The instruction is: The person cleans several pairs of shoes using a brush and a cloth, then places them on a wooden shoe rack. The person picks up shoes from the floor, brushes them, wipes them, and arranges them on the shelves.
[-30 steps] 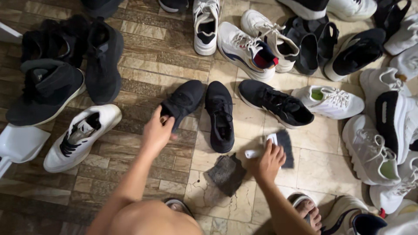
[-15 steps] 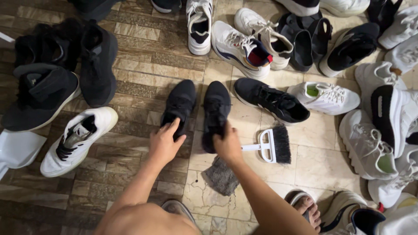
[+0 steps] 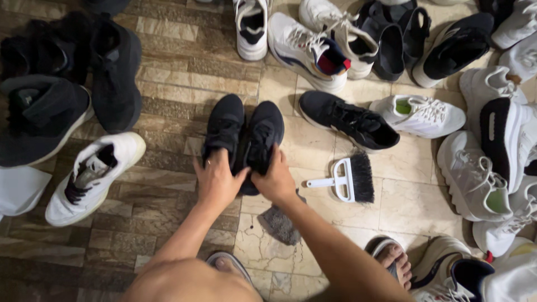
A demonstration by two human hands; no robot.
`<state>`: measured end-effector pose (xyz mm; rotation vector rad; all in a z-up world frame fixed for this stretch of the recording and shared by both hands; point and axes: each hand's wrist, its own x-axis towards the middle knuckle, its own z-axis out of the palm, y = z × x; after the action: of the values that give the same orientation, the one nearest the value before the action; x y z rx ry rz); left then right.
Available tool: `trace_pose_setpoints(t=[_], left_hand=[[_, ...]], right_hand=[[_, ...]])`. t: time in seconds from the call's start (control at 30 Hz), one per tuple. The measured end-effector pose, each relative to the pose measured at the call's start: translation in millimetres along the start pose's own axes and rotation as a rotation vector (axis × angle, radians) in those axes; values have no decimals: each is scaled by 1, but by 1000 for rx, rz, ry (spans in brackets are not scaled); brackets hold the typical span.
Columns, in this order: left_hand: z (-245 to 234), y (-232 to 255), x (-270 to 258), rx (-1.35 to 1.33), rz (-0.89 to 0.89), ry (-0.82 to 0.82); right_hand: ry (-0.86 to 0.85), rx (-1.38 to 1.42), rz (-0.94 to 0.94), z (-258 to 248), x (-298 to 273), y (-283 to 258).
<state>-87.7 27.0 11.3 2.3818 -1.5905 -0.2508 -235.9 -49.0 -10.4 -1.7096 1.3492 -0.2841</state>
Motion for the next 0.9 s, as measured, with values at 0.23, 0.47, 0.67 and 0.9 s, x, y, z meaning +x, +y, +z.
trace_pose_setpoints(t=[0.23, 0.47, 0.67, 0.9], left_hand=[[-18, 22, 8, -4, 373, 268], [-19, 15, 0, -34, 195, 364], [-10, -5, -27, 4, 86, 286], [-9, 9, 5, -3, -214, -249]], right_hand=[[119, -115, -51, 2, 12, 7], [101, -211, -120, -11, 3, 9], [12, -80, -33, 3, 4, 0], [72, -114, -143, 31, 10, 16]])
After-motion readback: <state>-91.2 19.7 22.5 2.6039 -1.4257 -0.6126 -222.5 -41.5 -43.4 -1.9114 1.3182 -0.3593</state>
